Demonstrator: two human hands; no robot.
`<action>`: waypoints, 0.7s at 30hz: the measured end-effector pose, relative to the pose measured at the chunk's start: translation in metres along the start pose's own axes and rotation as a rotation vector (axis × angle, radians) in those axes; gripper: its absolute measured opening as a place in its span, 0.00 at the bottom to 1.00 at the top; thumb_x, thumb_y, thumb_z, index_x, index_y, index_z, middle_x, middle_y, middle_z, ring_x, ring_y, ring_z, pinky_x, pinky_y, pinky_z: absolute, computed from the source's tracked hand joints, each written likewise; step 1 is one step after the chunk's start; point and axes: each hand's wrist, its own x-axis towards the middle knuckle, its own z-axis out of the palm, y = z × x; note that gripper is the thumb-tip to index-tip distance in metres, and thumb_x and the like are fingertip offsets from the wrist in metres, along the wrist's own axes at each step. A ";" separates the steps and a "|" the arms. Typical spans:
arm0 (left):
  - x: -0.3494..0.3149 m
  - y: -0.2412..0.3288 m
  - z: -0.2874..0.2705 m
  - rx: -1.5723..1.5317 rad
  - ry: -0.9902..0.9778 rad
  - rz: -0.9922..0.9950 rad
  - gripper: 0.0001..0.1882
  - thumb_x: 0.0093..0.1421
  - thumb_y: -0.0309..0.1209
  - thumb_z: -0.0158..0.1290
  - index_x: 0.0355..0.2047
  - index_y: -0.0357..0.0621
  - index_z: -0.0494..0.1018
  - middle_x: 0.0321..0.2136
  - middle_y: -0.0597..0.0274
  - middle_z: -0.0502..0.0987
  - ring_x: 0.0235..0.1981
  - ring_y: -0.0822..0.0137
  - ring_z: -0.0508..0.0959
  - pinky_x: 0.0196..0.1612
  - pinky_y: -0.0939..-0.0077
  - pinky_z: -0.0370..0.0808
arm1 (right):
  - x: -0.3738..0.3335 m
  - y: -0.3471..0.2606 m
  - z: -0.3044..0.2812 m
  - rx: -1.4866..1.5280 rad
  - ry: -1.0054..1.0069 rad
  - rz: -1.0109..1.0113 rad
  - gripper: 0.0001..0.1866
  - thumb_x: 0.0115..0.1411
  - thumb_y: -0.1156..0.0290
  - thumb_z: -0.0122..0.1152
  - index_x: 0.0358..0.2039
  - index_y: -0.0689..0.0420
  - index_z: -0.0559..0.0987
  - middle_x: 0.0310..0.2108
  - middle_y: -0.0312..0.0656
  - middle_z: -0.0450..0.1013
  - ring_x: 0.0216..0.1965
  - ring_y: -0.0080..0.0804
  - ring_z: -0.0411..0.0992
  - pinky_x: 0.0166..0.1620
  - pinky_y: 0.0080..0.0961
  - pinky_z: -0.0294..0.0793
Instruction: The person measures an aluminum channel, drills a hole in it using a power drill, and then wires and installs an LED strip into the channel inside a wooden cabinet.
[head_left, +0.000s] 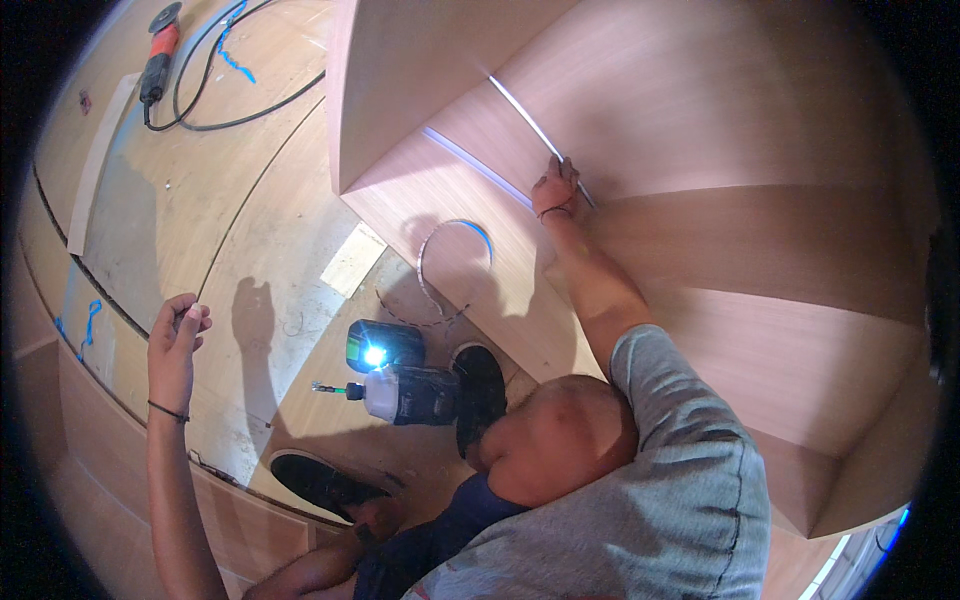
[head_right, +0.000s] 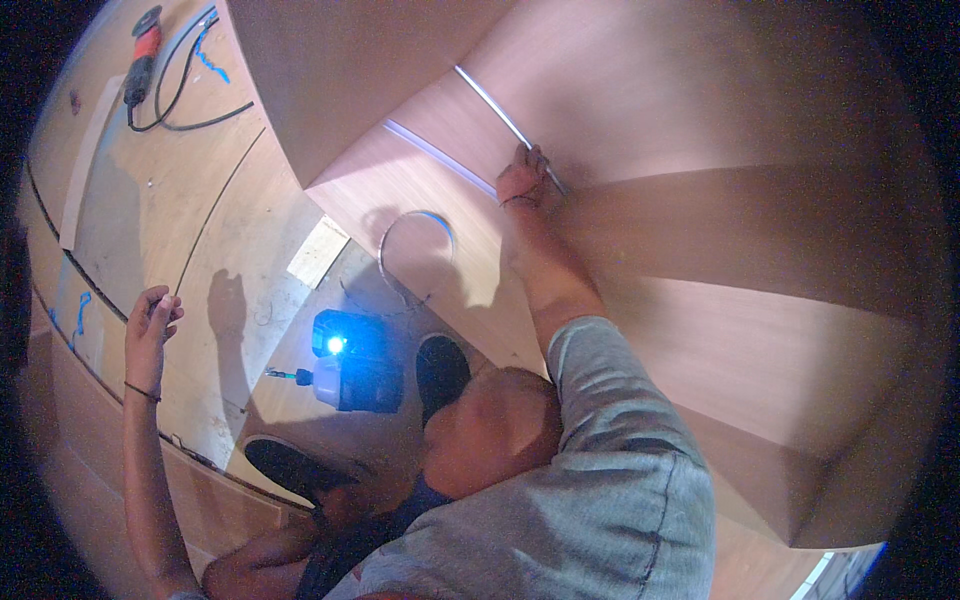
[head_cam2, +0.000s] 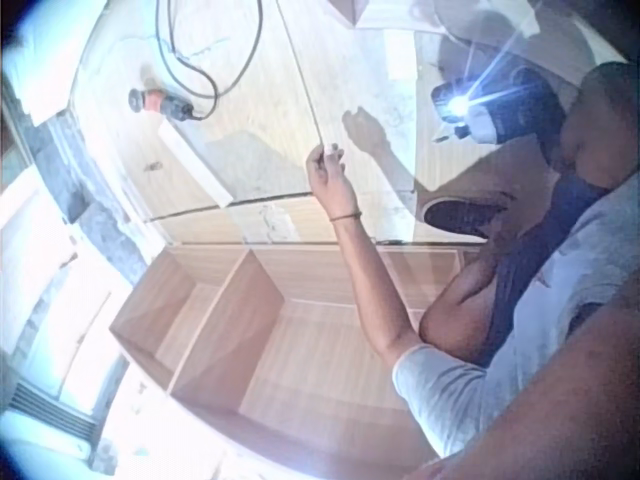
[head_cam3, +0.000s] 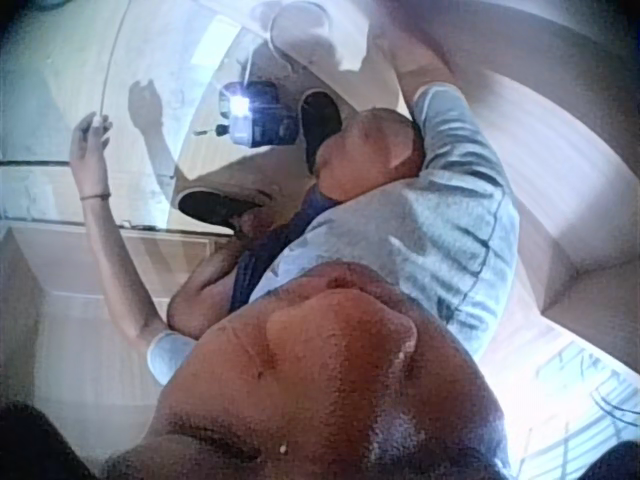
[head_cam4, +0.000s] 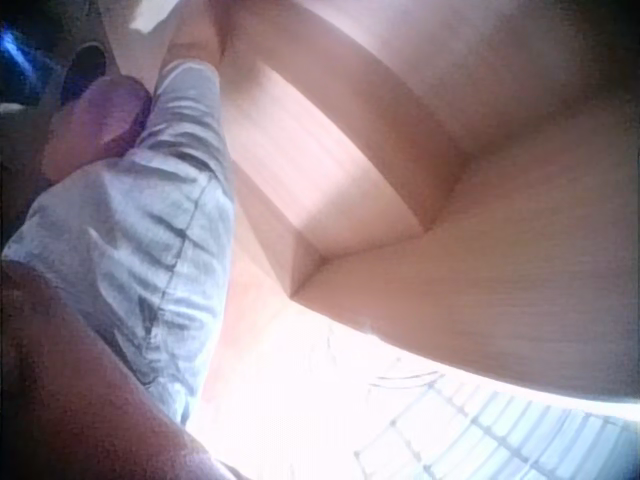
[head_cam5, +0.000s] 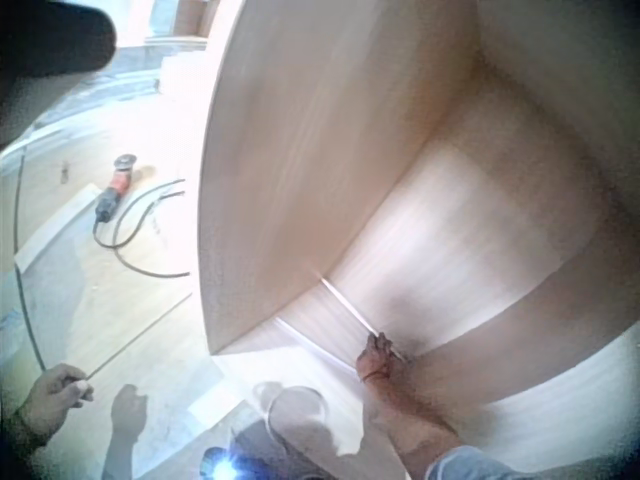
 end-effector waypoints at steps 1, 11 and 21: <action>0.000 0.001 0.000 0.011 0.000 0.000 0.15 0.59 0.37 0.46 0.43 0.44 0.67 0.35 0.65 0.73 0.36 0.75 0.71 0.38 0.80 0.65 | 0.001 0.003 0.003 -0.003 0.001 0.005 0.27 0.52 0.65 0.47 0.53 0.57 0.63 0.54 0.53 0.58 0.55 0.52 0.55 0.56 0.45 0.56; -0.001 -0.003 -0.001 0.019 0.002 -0.007 0.17 0.59 0.41 0.46 0.44 0.45 0.66 0.35 0.65 0.73 0.37 0.74 0.72 0.39 0.79 0.65 | 0.004 -0.001 0.001 0.073 0.054 0.030 0.25 0.55 0.55 0.45 0.52 0.52 0.66 0.56 0.53 0.56 0.57 0.51 0.53 0.56 0.47 0.54; -0.001 -0.001 -0.001 -0.022 -0.001 -0.010 0.17 0.58 0.39 0.47 0.43 0.43 0.66 0.34 0.66 0.73 0.36 0.75 0.71 0.38 0.80 0.65 | -0.003 -0.016 -0.015 0.103 -0.061 0.099 0.28 0.58 0.52 0.39 0.55 0.54 0.62 0.58 0.54 0.52 0.61 0.47 0.47 0.56 0.52 0.50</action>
